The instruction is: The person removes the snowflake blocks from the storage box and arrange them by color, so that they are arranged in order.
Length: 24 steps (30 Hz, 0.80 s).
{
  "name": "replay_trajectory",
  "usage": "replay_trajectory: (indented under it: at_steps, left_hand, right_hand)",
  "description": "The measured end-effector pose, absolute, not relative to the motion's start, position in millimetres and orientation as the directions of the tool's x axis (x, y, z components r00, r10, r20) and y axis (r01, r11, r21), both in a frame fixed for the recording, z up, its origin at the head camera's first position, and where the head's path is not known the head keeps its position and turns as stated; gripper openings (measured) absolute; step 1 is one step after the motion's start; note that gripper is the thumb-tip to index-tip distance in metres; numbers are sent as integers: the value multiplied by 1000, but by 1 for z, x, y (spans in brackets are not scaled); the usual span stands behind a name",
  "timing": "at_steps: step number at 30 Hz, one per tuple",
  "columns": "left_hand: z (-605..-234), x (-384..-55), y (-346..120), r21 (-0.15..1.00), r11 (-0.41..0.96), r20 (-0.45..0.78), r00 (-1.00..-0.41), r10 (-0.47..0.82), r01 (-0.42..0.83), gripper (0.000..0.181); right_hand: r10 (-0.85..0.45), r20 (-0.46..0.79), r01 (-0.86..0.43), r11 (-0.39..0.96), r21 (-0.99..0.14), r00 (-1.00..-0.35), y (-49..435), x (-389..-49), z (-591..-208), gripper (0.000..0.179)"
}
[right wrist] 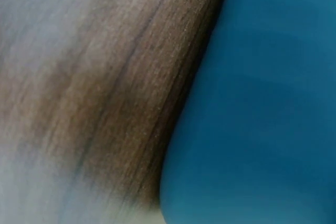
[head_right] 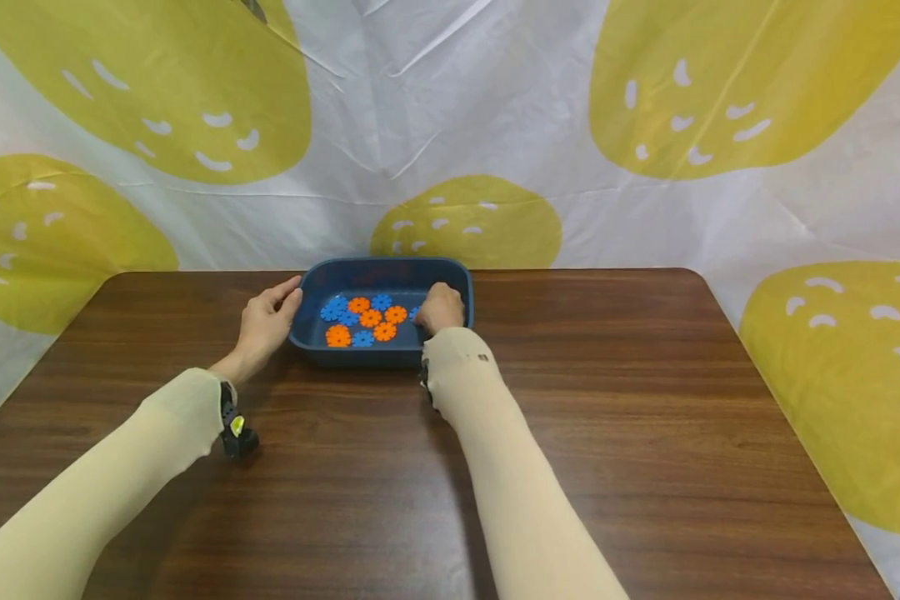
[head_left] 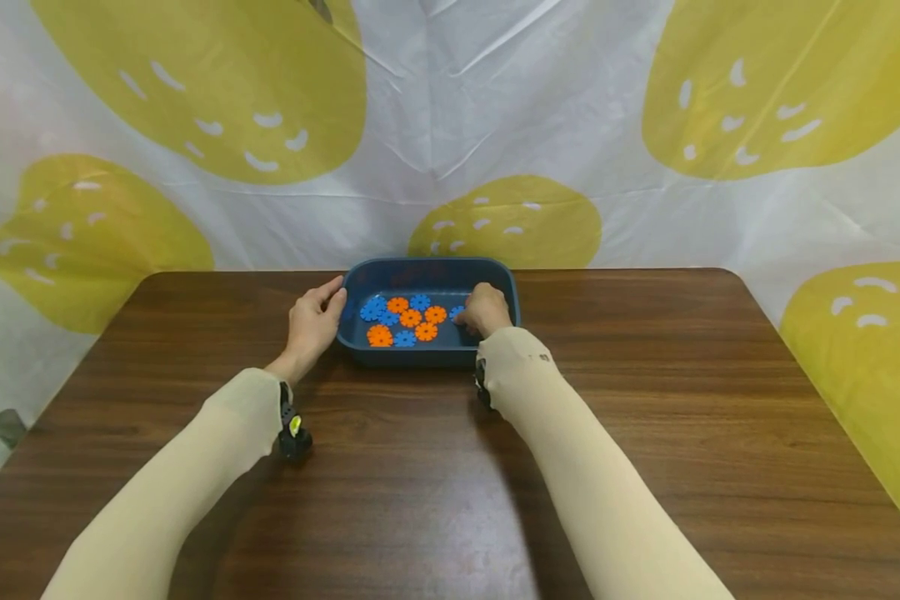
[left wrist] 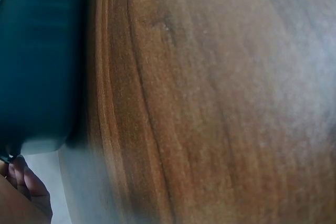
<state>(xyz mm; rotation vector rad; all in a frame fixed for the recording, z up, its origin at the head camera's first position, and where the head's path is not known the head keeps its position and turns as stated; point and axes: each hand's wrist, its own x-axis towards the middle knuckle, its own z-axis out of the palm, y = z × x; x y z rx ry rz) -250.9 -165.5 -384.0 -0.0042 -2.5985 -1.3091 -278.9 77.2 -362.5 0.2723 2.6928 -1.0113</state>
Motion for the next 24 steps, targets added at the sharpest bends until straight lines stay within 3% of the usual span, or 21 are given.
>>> replay_trajectory:
  at_steps: [11, 24]
  left_hand:
    - [-386, -255, -165, 790, 604, 207, -974, -94, 110, 40]
    - [-386, -255, -164, 803, 587, 190, -978, -84, 105, 41]
  right_hand:
    - [93, -314, 286, 704, -650, -945, 80, -281, -363, 28]
    - [83, -226, 220, 688, -691, -971, 82, -280, -365, 19]
